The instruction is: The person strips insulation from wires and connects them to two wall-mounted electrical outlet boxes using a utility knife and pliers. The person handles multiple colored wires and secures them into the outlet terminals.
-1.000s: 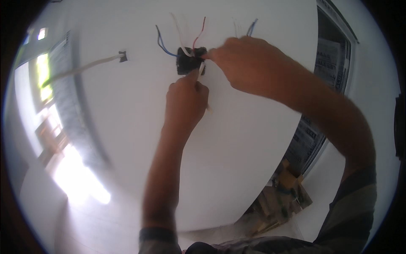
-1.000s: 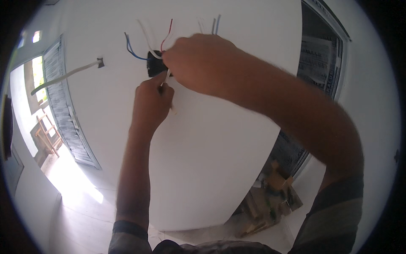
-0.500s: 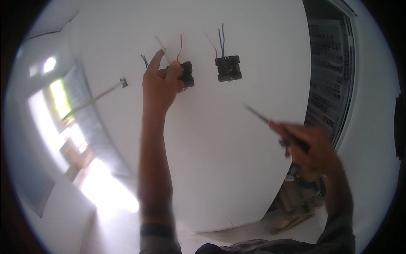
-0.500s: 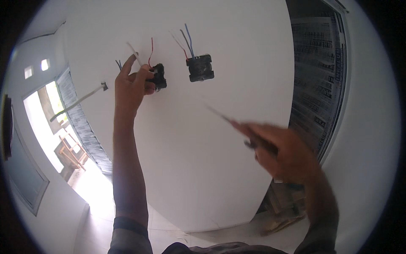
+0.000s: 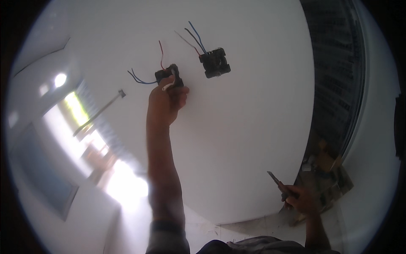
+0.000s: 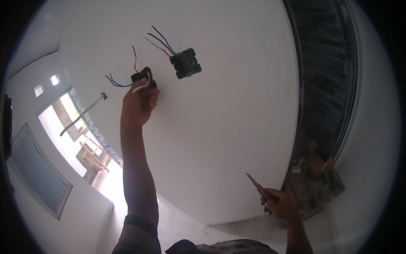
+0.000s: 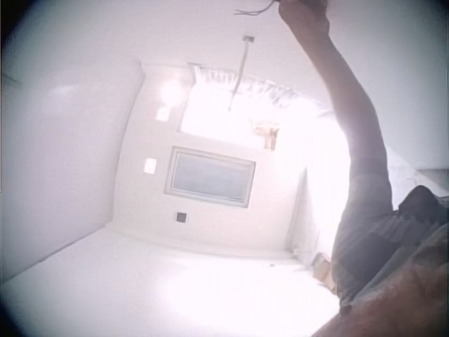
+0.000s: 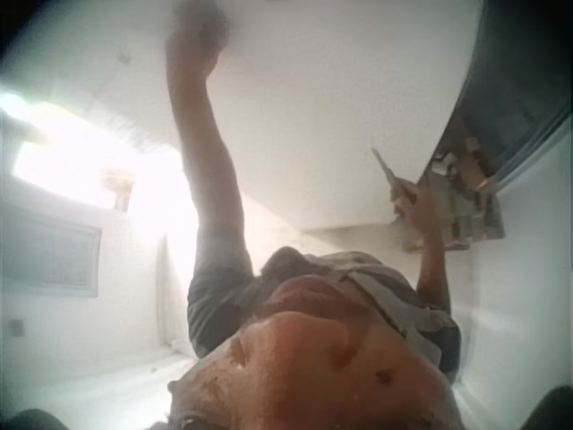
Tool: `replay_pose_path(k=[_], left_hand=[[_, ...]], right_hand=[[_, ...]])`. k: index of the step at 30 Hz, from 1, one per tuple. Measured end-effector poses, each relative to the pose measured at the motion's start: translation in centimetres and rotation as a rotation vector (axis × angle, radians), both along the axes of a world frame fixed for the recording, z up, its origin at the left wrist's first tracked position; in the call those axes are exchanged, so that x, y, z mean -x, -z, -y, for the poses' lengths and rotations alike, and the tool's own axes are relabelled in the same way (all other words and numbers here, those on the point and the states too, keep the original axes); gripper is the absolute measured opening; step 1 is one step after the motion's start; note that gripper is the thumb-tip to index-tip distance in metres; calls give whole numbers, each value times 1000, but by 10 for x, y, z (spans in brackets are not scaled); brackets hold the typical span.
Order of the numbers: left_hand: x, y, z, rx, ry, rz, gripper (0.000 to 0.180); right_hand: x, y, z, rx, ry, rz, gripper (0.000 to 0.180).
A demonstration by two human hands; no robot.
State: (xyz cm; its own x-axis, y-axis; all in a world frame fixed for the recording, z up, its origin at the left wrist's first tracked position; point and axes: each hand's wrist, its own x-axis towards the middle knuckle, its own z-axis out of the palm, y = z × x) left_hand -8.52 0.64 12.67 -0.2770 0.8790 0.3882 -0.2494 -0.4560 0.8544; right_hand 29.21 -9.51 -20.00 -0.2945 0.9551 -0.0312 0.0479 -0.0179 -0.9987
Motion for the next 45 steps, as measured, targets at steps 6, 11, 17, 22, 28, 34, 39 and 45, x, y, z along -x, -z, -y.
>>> replay_pose_path(k=[6,11,17,22,28,34,39,45], left_hand=[[33,15,-28,-216,344,336,12],[17,7,-26,-266,326,336,3],[18,3,-20,-190,190,264,13],[23,28,7,-360,-308,-228,29],[38,41,24,-695,-609,-506,31],[47,42,15,-782,-548,-567,27],[54,39,12,-845,-525,-637,25],[57,35,12,-866,-631,-581,20]], right_hand=[[7,-3,7,13,24,-51,54],[5,9,3,15,12,-68,55],[37,-6,-5,-45,39,-263,48],[59,-22,-17,-152,75,-375,32],[96,-80,-49,-270,106,-439,9],[165,-195,-70,-774,80,-177,9],[231,-263,-92,-1225,193,-200,11],[287,-305,-118,-1580,219,-223,14]])
